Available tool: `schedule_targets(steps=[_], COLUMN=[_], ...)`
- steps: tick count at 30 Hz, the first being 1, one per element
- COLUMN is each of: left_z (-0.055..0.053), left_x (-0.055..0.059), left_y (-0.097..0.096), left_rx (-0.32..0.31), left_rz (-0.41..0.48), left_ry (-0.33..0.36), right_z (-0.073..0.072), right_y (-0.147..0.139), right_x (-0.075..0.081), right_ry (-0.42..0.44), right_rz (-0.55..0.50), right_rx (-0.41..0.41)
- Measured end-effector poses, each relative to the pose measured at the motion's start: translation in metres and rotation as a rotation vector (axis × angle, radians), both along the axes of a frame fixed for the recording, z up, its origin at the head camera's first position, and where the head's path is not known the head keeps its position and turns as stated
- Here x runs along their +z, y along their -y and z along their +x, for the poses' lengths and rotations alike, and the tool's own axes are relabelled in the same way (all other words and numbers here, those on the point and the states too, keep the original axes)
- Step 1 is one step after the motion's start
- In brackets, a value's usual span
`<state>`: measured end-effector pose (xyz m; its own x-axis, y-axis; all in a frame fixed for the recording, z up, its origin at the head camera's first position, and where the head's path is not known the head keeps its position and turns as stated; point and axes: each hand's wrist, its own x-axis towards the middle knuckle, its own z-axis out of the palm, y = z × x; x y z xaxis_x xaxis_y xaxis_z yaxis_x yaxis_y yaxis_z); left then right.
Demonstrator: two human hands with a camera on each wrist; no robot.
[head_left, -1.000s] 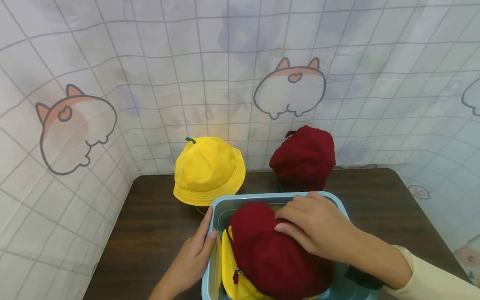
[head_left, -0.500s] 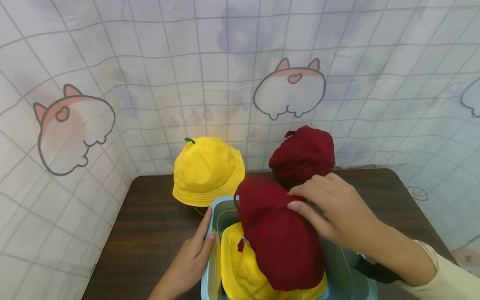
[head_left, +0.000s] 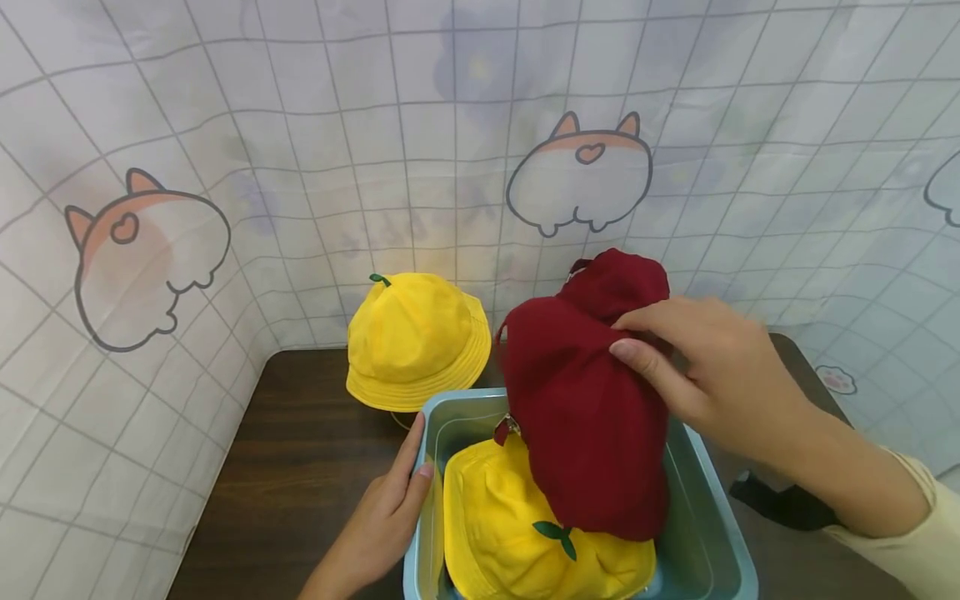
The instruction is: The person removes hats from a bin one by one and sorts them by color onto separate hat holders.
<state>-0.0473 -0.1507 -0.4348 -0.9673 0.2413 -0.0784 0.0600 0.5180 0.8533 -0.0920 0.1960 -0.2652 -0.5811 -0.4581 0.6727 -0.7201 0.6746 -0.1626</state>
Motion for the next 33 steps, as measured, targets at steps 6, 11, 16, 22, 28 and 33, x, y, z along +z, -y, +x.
schedule_targets(steps=[6,11,16,22,28,33], left_z=[-0.001,0.000,0.000,0.000,0.000,0.001], left_x=[0.001,0.000,-0.001,-0.001,0.000,0.000], left_y=[0.000,0.001,0.002,0.001,0.000,0.000], left_rx=[-0.002,-0.003,-0.004,-0.001,0.003,0.004], left_rz=[0.000,0.004,0.017,0.032,0.032,0.025], left_ry=[0.001,0.011,0.015,0.013,0.013,0.010], right_z=[-0.007,-0.015,-0.024,-0.039,-0.058,-0.076], right_y=[-0.006,-0.010,-0.012,-0.015,-0.020,-0.023], right_x=[0.018,0.032,0.043,0.051,0.057,0.064], right_ry=[-0.042,-0.075,-0.111,-0.166,-0.169,-0.160], right_rz=[0.026,0.032,0.031,0.021,0.028,0.041], right_rx=[-0.066,-0.107,-0.135,-0.156,-0.215,-0.268])
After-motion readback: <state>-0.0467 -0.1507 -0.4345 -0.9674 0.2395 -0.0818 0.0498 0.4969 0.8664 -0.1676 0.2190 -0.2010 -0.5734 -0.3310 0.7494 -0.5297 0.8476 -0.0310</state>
